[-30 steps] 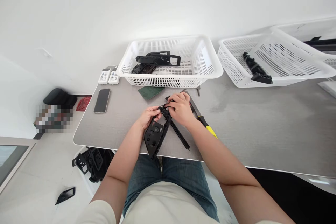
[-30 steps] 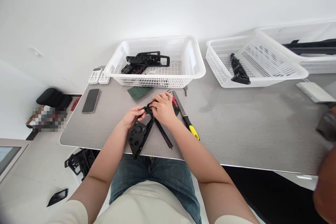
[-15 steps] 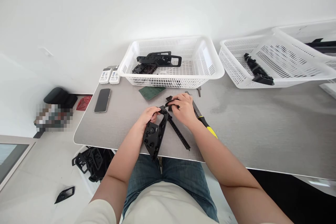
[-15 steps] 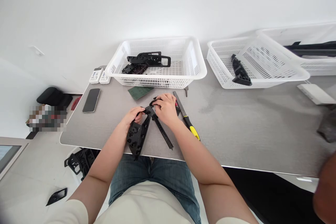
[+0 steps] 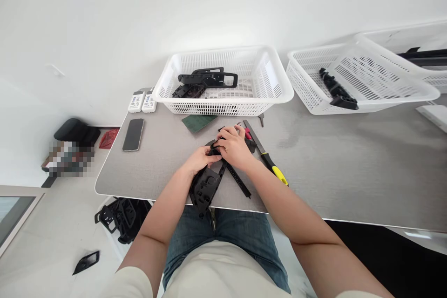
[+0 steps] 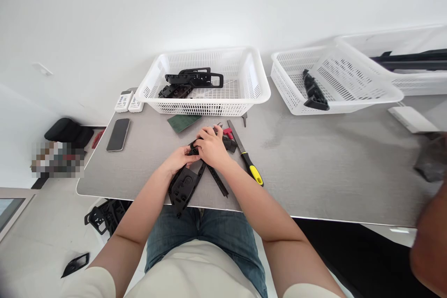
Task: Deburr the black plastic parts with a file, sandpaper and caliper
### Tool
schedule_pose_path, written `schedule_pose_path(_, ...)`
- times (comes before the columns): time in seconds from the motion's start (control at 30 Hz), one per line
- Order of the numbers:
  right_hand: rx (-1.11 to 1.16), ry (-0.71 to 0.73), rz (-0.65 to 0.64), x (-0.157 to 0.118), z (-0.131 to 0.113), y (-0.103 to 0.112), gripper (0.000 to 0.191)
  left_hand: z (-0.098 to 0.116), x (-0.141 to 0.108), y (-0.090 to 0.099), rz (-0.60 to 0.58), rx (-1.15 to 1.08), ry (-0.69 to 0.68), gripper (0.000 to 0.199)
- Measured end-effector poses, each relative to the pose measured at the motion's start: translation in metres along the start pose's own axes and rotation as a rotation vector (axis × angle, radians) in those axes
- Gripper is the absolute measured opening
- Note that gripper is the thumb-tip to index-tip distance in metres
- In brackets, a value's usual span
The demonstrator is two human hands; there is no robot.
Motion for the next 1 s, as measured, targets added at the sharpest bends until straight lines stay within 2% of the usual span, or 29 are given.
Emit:
schedule_pose_path(0.1,-0.011,-0.043,0.037,0.000,0.005,0.001,0.030,0.000,0.001,0.001,0.018,0.017,0.008,0.032)
schedule_pose_path(0.23,0.027,0.022,0.014,0.000,0.001,0.000,0.030,0.002,0.001,0.002,0.041,0.001,0.003,0.029)
schedule_pose_path(0.4,-0.018,-0.057,0.027,0.000,0.006,0.000,0.028,0.000,0.002,0.003,0.030,-0.004,0.012,0.033)
schedule_pose_path(0.57,0.011,0.037,0.022,0.000,0.003,-0.001,0.029,0.002,0.002,0.005,0.025,-0.055,0.000,0.035)
schedule_pose_path(0.77,-0.003,-0.065,0.236,-0.001,0.018,0.013,0.031,0.006,0.003,0.009,-0.003,-0.218,0.018,0.037)
schedule_pose_path(0.9,0.085,-0.085,0.370,-0.002,0.024,0.027,0.031,0.009,0.006,0.015,0.081,-0.347,-0.071,0.032)
schedule_pose_path(1.0,0.201,-0.160,0.469,-0.005,0.031,0.034,0.029,0.011,0.007,0.021,0.166,-0.450,-0.153,0.028)
Point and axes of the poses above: each hand's wrist, its own x-axis towards the middle knuckle, its own y-axis out of the back of the hand, z = x × y, the point moved 4 cm from there along x, towards the middle knuckle, and after that the axes turned 1 degree about x, right-handed, at the moved point
